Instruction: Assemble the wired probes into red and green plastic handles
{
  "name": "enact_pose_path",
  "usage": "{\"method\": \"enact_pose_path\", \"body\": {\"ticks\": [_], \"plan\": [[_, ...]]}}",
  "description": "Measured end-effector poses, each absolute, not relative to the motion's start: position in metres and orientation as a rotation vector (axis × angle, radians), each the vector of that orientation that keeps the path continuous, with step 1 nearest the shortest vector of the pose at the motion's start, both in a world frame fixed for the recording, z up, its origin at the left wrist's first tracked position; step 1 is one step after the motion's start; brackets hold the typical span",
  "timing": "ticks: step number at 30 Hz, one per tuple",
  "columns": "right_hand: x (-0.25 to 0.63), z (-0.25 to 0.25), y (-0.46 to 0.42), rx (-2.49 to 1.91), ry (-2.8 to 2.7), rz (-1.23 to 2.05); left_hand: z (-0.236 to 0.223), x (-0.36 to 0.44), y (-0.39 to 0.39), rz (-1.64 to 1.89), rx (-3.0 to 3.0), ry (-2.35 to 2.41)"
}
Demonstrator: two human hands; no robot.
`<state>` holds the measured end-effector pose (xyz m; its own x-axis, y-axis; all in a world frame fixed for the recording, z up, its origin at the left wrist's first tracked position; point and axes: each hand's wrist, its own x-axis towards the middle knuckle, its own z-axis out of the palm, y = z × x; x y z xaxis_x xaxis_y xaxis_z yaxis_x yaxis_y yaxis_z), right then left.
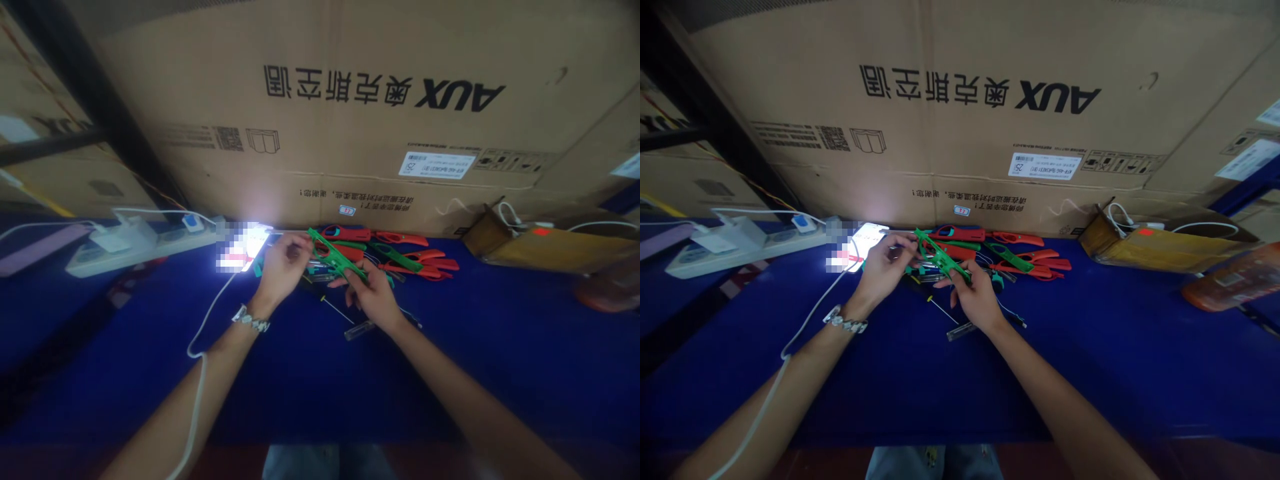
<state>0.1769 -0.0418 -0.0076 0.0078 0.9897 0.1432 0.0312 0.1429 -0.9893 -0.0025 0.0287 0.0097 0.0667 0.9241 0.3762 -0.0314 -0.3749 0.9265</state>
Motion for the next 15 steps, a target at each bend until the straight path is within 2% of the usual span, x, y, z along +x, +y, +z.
{"method": "enact_pose_path", "body": {"ticks": [2, 6, 8, 12, 15], "plan": [[0.181, -0.005, -0.039, -1.132, -1.269, 1.167, 0.011, -0.001, 0.029, 1.472, 1.230, 0.893], [0.184, -0.006, -0.034, -1.183, -1.358, 1.257, 0.014, -0.001, 0.026, 1.161, 1.126, 0.854], [0.183, -0.007, -0.035, -1.264, -1.420, 1.014, 0.015, -0.003, 0.027, 1.137, 1.136, 0.882], [0.177, 0.002, -0.049, -1.458, -1.640, 0.188, 0.013, -0.011, 0.035, 1.347, 1.106, 0.976], [0.167, 0.017, -0.056, -1.554, -2.134, 0.079, 0.009, -0.015, 0.039, 1.432, 1.133, 1.007]]}}
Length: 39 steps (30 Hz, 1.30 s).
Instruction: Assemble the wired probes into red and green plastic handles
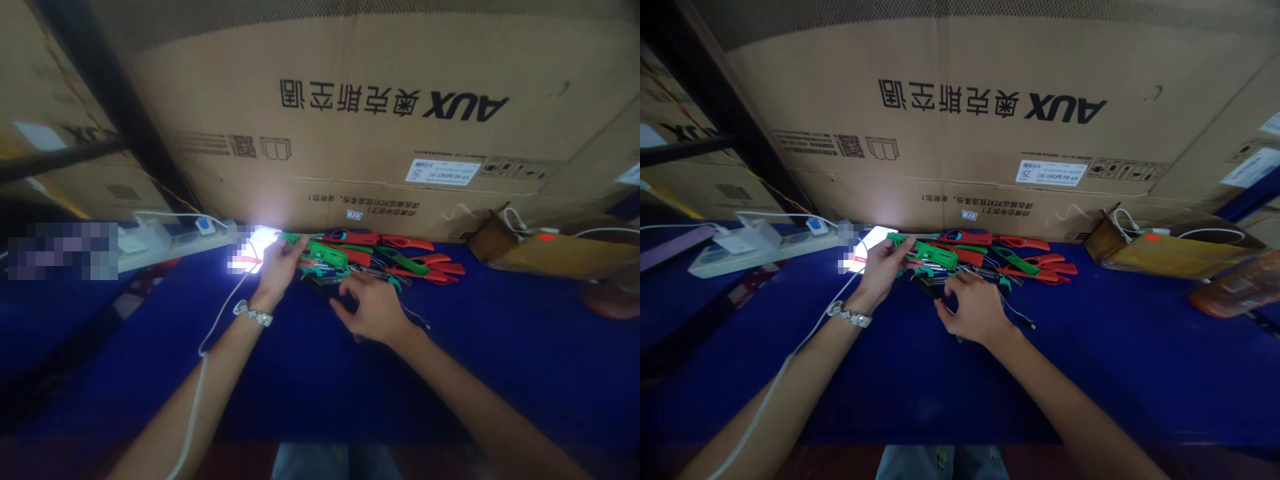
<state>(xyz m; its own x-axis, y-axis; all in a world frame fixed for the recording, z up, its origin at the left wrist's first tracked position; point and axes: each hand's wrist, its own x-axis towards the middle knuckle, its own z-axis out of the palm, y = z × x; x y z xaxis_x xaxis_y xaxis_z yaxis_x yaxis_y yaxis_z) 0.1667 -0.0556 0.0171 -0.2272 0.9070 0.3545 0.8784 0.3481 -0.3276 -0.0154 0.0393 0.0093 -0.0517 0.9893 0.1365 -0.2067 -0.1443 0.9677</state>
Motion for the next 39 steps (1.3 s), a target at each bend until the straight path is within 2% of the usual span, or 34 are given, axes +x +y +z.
{"method": "enact_pose_path", "body": {"ticks": [4, 10, 17, 23, 30, 34, 39], "plan": [[0.154, 0.030, -0.044, -1.698, -2.464, 0.056, 0.006, -0.016, 0.041, 1.450, 1.210, 1.024], [0.157, 0.032, -0.024, -1.701, -2.454, 0.214, 0.012, -0.019, 0.040, 1.477, 1.239, 0.980], [0.181, 0.035, -0.022, -1.429, -1.965, 0.853, 0.019, -0.021, 0.041, 1.541, 1.148, 0.975], [0.186, 0.018, -0.019, -1.206, -1.554, 1.074, 0.017, -0.020, 0.041, 1.646, 1.040, 0.975], [0.185, 0.017, -0.020, -1.091, -1.263, 1.459, 0.007, -0.015, 0.040, 1.613, 1.056, 1.008], [0.184, 0.023, -0.022, -1.019, -1.128, 1.387, 0.004, -0.005, 0.031, 1.527, 1.150, 0.982], [0.179, 0.023, -0.025, -0.968, -1.133, 1.031, 0.002, 0.003, 0.024, 1.465, 1.235, 0.982]]}}
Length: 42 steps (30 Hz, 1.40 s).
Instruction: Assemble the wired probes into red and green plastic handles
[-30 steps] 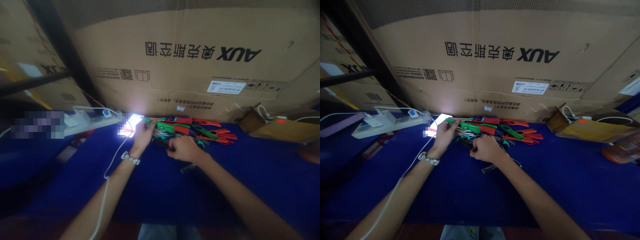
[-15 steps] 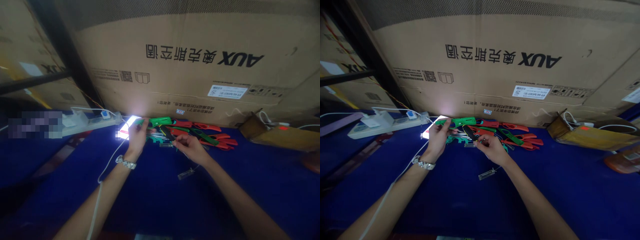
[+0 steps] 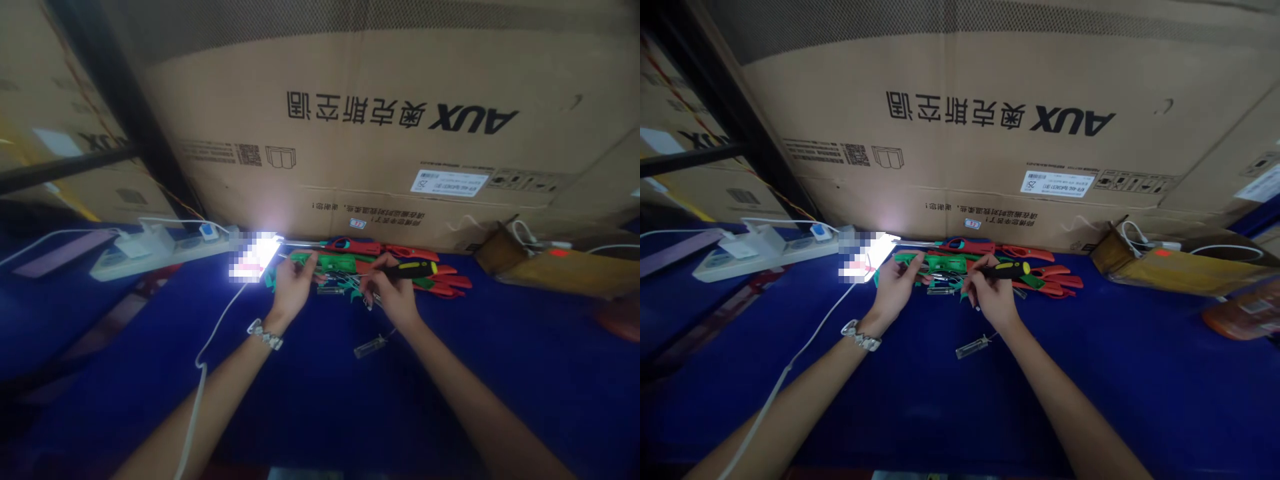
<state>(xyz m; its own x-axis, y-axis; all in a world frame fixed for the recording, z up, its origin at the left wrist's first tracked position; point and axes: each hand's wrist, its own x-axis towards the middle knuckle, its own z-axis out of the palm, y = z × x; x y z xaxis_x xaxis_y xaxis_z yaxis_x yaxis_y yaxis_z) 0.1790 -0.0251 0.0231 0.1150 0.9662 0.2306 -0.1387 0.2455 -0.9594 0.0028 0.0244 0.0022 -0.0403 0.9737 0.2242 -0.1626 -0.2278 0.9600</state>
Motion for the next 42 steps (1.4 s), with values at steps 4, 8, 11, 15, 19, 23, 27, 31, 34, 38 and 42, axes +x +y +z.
{"method": "enact_pose_path", "body": {"ticks": [4, 8, 11, 15, 19, 23, 27, 31, 34, 38, 42], "plan": [[0.177, 0.016, -0.025, -0.972, -1.141, 0.923, 0.003, 0.005, 0.022, 1.461, 1.258, 0.991], [0.175, 0.010, -0.024, -0.983, -1.139, 0.943, 0.004, 0.006, 0.019, 1.451, 1.274, 1.014], [0.173, 0.008, -0.023, -0.995, -1.123, 0.970, 0.004, 0.008, 0.018, 1.449, 1.271, 1.007], [0.170, 0.009, -0.024, -0.986, -1.105, 1.009, 0.005, 0.010, 0.016, 1.435, 1.275, 0.992], [0.167, 0.012, -0.023, -0.985, -1.044, 1.039, 0.005, 0.011, 0.014, 1.447, 1.284, 0.986], [0.167, 0.010, -0.020, -0.997, -0.967, 1.097, 0.004, 0.011, 0.014, 1.464, 1.280, 0.986], [0.169, 0.004, -0.017, -1.007, -0.891, 1.151, 0.000, 0.012, 0.016, 1.466, 1.259, 0.979], [0.167, 0.003, -0.016, -1.006, -0.814, 1.200, -0.005, 0.014, 0.018, 1.466, 1.221, 0.956], [0.166, 0.004, -0.016, -0.988, -0.755, 1.237, -0.008, 0.016, 0.017, 1.443, 1.103, 0.925], [0.165, 0.005, -0.017, -0.954, -0.695, 1.269, -0.007, 0.018, 0.016, 1.410, 0.964, 0.868], [0.165, 0.006, -0.017, -0.948, -0.626, 1.311, -0.005, 0.020, 0.015, 1.398, 0.969, 0.863]]}}
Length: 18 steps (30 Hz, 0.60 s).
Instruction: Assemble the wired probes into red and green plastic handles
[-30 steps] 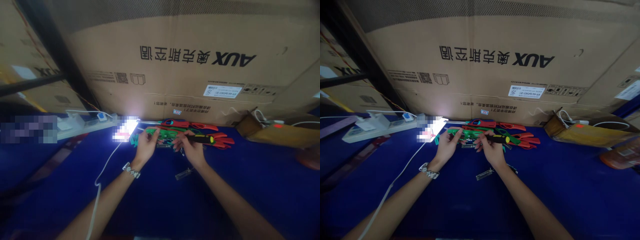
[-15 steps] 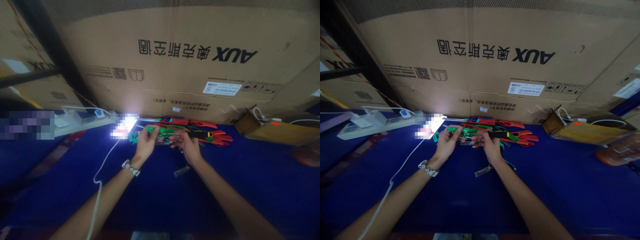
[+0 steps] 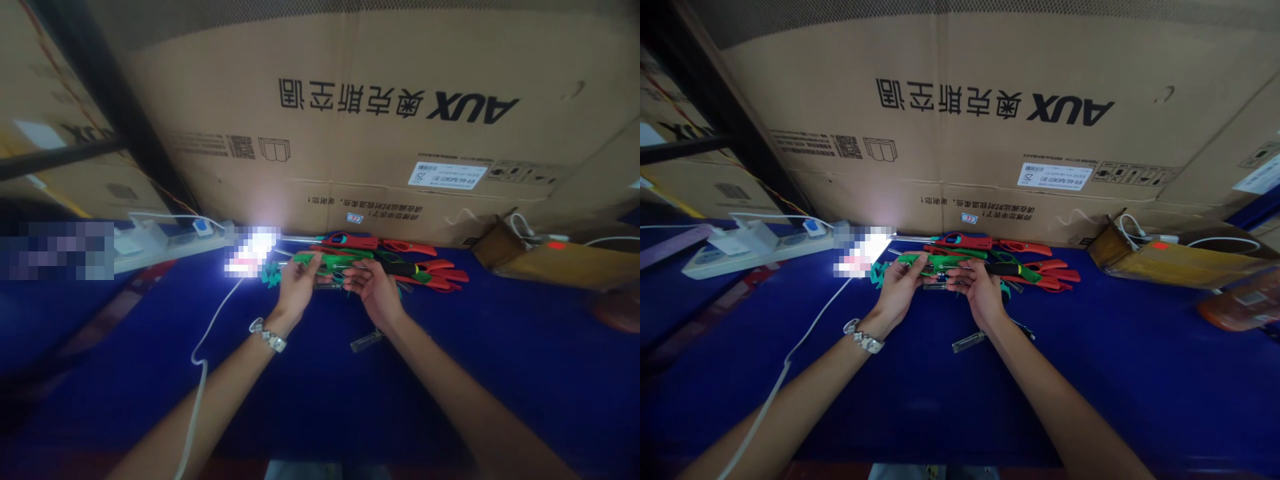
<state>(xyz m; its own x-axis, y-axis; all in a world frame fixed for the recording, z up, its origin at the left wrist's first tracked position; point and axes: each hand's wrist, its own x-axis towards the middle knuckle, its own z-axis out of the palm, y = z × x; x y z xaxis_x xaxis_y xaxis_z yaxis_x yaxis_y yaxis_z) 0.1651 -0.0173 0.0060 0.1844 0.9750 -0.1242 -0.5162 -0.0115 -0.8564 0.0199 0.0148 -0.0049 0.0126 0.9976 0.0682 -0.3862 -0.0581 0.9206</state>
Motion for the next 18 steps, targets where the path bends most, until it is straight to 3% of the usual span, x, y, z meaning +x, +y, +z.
{"method": "enact_pose_path", "body": {"ticks": [12, 18], "plan": [[0.167, 0.008, -0.017, -0.924, -0.544, 1.338, -0.010, 0.017, 0.021, 1.427, 1.086, 0.922], [0.168, 0.009, -0.020, -0.940, -0.775, 1.229, -0.008, 0.004, 0.022, 1.439, 1.644, 1.055]]}}
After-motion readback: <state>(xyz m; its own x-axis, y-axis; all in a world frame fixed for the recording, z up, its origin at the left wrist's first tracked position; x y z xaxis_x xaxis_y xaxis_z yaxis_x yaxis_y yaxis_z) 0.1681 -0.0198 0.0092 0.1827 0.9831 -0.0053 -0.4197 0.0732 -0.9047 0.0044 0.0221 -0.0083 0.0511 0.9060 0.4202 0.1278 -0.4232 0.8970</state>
